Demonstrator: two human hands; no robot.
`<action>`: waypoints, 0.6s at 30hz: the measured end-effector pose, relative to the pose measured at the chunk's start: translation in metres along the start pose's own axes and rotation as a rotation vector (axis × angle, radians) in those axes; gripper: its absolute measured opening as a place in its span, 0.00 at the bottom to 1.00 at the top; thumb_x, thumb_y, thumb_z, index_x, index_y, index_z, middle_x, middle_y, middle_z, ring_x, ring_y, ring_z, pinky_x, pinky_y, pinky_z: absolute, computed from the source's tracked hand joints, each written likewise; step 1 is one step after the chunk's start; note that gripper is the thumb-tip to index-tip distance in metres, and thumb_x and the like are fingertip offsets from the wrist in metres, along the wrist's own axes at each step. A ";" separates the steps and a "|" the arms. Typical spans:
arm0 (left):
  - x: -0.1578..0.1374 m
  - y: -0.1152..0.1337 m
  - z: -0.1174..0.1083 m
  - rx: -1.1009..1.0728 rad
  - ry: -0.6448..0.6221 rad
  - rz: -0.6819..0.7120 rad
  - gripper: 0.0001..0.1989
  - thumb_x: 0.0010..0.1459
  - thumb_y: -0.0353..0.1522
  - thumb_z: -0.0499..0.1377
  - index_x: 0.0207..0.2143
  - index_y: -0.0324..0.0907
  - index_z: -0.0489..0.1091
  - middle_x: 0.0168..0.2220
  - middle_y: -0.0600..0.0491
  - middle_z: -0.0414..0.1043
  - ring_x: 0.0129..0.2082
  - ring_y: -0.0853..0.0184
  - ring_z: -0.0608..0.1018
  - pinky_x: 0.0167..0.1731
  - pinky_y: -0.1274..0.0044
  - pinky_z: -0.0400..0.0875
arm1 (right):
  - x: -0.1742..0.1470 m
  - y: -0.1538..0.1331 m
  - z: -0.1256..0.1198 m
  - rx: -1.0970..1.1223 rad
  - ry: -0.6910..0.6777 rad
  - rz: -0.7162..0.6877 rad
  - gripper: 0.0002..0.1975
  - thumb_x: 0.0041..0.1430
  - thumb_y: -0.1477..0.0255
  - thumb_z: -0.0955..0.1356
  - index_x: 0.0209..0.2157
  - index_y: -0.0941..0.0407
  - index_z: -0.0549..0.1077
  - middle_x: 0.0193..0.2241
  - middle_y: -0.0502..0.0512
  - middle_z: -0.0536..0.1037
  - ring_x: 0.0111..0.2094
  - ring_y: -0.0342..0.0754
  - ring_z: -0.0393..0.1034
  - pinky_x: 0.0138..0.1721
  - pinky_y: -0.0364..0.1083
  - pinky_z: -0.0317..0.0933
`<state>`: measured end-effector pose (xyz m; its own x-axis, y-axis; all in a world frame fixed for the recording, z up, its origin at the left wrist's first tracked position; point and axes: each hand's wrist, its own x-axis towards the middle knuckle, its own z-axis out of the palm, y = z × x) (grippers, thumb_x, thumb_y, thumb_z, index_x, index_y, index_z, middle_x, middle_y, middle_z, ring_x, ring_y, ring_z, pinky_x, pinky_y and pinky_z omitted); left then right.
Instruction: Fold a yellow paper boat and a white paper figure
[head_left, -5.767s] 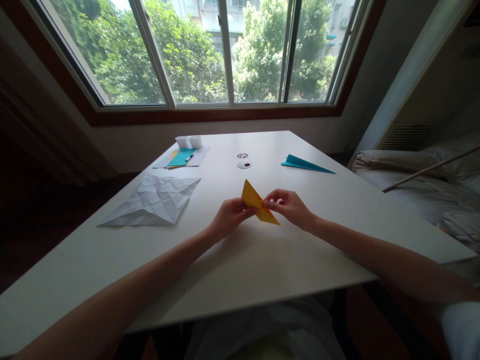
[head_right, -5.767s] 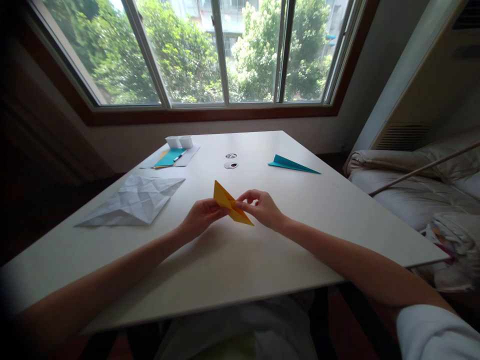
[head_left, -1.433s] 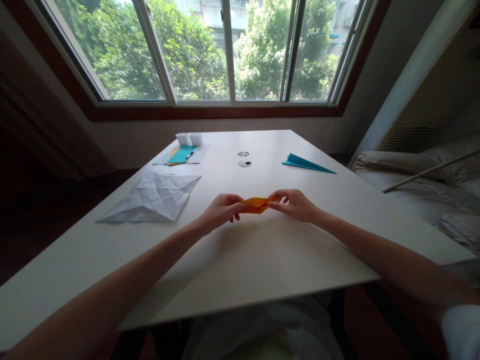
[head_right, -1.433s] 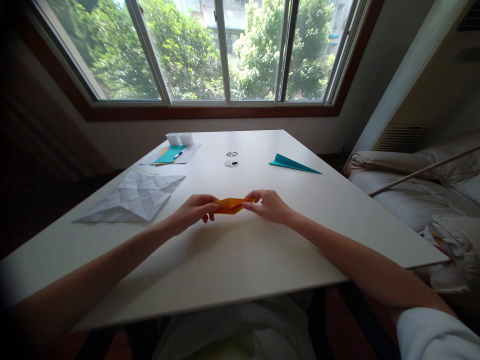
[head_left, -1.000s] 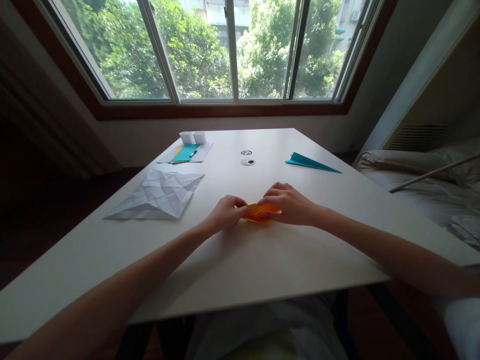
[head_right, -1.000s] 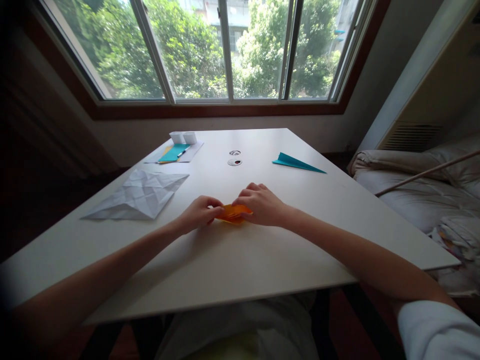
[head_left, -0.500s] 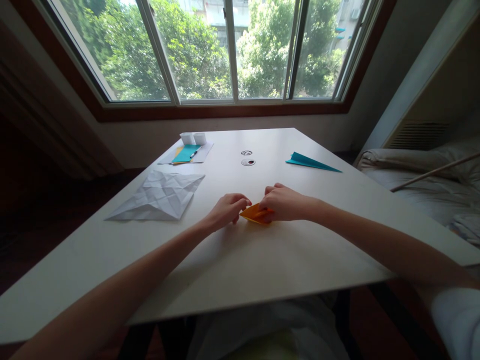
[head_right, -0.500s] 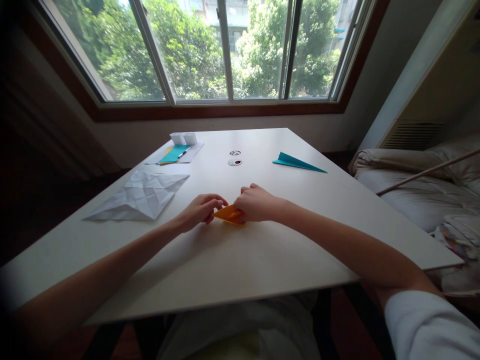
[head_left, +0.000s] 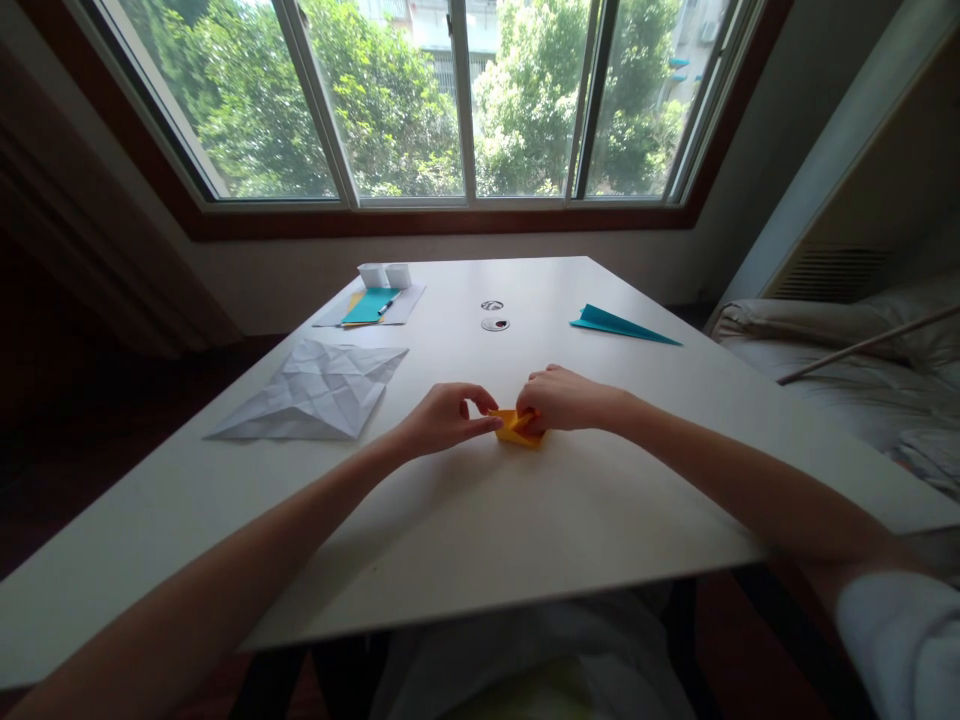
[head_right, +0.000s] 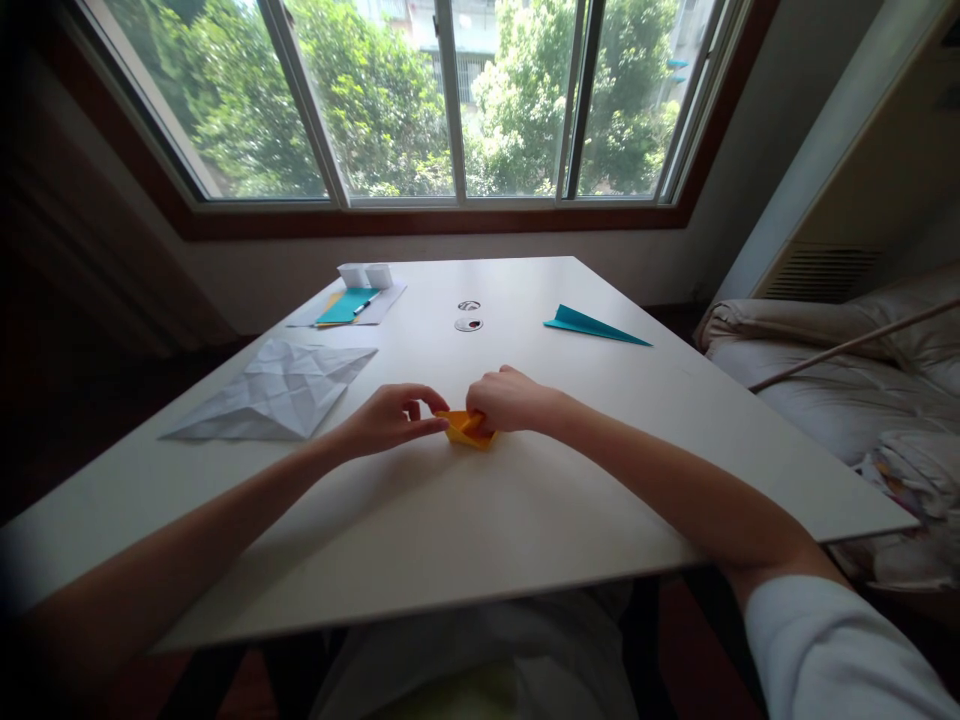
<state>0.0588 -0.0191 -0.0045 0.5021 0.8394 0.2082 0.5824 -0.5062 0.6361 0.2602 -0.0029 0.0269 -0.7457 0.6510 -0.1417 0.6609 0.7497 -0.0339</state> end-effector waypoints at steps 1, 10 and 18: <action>0.000 0.000 0.001 0.015 0.009 0.009 0.16 0.48 0.43 0.59 0.32 0.39 0.73 0.31 0.51 0.74 0.21 0.74 0.67 0.23 0.81 0.63 | 0.000 0.000 0.001 0.004 0.002 0.002 0.06 0.50 0.69 0.68 0.30 0.55 0.76 0.28 0.55 0.77 0.34 0.50 0.69 0.35 0.47 0.54; 0.000 -0.002 0.005 0.053 0.019 0.035 0.15 0.49 0.42 0.59 0.33 0.40 0.73 0.31 0.52 0.74 0.21 0.74 0.68 0.22 0.82 0.63 | 0.001 0.001 0.004 -0.050 0.046 -0.073 0.07 0.50 0.72 0.67 0.31 0.56 0.77 0.27 0.56 0.77 0.39 0.52 0.65 0.37 0.48 0.55; -0.001 0.003 0.005 0.064 0.026 0.052 0.14 0.49 0.42 0.59 0.32 0.40 0.73 0.29 0.53 0.74 0.20 0.75 0.67 0.22 0.82 0.62 | 0.001 0.003 0.006 -0.050 0.099 -0.086 0.06 0.49 0.70 0.68 0.29 0.56 0.77 0.26 0.56 0.77 0.40 0.53 0.64 0.36 0.48 0.54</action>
<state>0.0632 -0.0227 -0.0067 0.5168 0.8158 0.2595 0.5958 -0.5604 0.5752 0.2618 -0.0008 0.0206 -0.8055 0.5912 -0.0419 0.5914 0.8063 0.0077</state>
